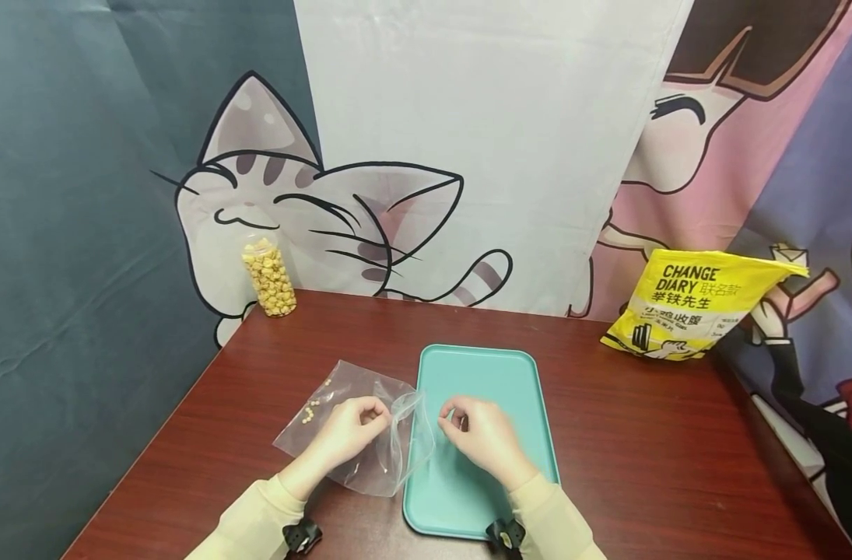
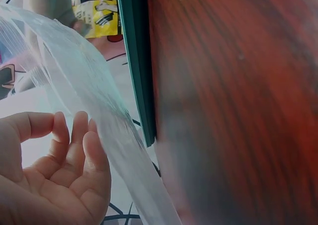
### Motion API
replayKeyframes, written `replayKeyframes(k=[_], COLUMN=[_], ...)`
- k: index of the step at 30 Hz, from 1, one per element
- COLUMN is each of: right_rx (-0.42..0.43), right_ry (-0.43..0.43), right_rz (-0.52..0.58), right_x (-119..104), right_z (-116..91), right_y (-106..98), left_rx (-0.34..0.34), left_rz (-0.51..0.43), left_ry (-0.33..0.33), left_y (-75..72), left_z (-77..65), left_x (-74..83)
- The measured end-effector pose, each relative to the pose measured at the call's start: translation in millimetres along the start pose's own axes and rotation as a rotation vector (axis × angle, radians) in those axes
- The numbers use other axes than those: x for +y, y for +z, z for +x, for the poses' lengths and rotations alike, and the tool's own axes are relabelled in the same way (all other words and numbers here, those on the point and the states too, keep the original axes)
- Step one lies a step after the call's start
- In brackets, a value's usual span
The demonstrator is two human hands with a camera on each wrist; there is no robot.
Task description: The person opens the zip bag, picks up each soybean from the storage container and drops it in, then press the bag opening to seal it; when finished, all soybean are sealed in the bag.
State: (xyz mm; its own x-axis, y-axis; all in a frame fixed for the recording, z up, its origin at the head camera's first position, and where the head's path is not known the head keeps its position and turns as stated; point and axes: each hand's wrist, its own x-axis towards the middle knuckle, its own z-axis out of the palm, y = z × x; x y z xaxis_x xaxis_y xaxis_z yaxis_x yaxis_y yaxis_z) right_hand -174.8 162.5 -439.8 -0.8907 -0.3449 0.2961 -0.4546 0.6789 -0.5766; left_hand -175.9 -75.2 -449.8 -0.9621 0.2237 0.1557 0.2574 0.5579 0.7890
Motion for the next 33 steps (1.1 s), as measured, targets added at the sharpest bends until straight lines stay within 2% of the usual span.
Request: replayKeyframes(k=[5,11,16,21,26,33], right_rx=[-0.014,-0.039,-0.01,0.014,-0.043,-0.106], right_ry=[-0.069,-0.053,-0.024,0.045,0.155,0.331], right_rz=[0.047,0.073,0.091,0.061,0.013,-0.059], right_x=[-11,-12,-3,11,26,34], right_z=[3,3,2,2,0,0], right_y=[2,4,4,1,0,-1], left_rx=[0.0,-0.007,-0.001,-0.012,-0.012,-0.01], left_rz=[0.002,0.01,0.014,0.005,0.001,0.003], left_ry=[-0.001,-0.002,-0.005,-0.015,-0.01,-0.007], left_y=[-0.7,-0.2,0.6,1.0,1.5,1.4], left_z=[-0.6,-0.3,-0.4,-1.4,-0.6,0.0], left_x=[1.4,1.8,0.7,0.9,-0.1,-1.3])
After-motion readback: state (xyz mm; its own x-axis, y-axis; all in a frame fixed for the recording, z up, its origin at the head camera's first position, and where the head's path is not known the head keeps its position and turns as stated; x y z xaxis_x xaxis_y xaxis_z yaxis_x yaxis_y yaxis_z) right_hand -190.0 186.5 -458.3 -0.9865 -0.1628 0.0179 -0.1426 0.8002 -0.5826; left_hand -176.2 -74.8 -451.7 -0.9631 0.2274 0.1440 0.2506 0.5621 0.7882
